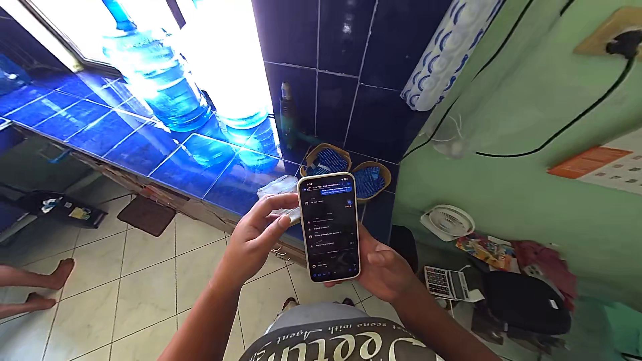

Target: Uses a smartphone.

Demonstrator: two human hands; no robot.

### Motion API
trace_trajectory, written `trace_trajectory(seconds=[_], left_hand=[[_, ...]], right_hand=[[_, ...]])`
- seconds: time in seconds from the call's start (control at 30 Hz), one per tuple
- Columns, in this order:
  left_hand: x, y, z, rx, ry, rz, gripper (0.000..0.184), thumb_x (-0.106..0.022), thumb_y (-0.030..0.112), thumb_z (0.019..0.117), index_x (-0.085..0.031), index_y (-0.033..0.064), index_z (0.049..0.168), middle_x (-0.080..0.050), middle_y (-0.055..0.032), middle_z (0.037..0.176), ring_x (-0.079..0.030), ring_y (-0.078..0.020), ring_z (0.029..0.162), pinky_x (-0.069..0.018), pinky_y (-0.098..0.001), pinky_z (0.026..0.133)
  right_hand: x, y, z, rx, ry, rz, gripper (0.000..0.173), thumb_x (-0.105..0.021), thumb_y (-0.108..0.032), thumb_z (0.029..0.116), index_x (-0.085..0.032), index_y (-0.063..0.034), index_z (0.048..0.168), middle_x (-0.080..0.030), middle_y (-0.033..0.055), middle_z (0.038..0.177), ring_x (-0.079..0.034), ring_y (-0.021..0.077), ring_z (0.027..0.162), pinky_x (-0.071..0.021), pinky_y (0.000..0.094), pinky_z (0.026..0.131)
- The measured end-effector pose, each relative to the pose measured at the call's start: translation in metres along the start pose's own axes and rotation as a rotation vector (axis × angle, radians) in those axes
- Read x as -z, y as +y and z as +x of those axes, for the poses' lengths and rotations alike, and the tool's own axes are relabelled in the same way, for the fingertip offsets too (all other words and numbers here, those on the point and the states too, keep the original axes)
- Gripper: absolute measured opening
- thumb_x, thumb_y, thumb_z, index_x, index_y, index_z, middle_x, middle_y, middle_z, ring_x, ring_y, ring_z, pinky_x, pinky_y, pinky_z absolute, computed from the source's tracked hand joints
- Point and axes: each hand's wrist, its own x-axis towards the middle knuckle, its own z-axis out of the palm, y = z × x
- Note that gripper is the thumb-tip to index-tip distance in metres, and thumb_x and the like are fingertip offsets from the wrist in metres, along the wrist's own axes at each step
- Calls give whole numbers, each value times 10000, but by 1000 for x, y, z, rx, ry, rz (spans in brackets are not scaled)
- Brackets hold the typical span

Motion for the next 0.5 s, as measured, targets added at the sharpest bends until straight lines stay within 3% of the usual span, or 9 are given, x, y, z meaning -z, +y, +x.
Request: trace_trajectory(seconds=[0.17,0.5], left_hand=[[32,-1,-12,21,15,8,321,-551,366,1031,-648,245,1312,-640,42,1316,-619,-124,1178,-541,-305,963],[63,-4,-21,26,24,-73,281,-550,315,1038,-689,191,1248,-712,17,1150,-672,-91,1033,-563,-274,898]], right_hand=[[-12,26,20,-32,-1,0,682,-664,-247,958,-338,-286,1555,-542,140,1468,-581,383,1290,-545,574,985],[-28,55,38,-43,0,-31,679,-656,-239,962,-335,-276,1559,-539,132,1474,-575,370,1299,-540,566,994]])
